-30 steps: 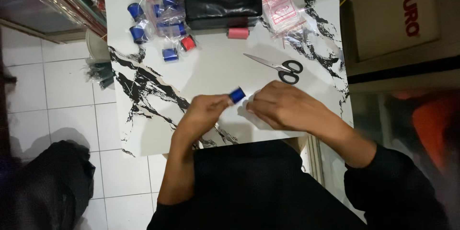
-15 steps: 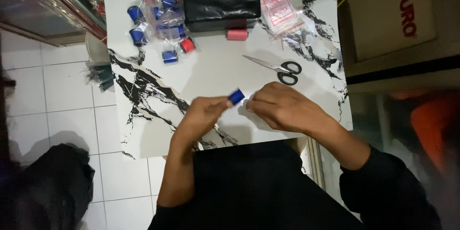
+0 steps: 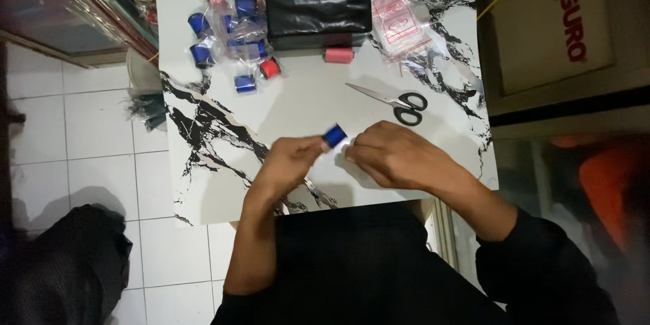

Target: The person winds blue thread onto a small blue plastic spool by hand. They hold the spool in one hand and rotate it with the other, pulling thread from a nearby source. After winding, they use scissors to cut the thread and place the spool on the table.

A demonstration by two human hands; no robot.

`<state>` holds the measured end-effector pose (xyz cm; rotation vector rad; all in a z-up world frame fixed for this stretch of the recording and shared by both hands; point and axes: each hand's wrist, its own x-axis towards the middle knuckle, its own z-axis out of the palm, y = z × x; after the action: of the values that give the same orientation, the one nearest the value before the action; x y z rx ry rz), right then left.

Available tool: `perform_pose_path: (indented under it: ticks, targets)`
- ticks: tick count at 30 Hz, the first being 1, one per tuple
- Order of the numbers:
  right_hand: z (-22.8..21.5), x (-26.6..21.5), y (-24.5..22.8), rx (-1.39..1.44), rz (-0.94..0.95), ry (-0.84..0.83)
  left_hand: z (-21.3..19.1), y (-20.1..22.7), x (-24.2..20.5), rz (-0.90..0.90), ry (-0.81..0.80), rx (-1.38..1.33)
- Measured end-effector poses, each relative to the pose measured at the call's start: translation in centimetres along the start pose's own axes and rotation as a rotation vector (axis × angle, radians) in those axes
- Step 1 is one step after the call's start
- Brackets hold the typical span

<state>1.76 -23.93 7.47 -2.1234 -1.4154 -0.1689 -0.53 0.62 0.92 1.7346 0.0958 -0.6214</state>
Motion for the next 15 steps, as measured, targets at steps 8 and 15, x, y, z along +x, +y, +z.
perform_pose_path:
  ticks: [8,15]
  targets:
    - [0.8,-1.0,3.2,0.027,0.052,0.053,0.1,1.9,-2.6,0.103,-0.221,-0.082]
    - [0.2,-1.0,0.4,-0.072,0.012,-0.031,0.1,-0.4,-0.3,0.007,0.05,-0.011]
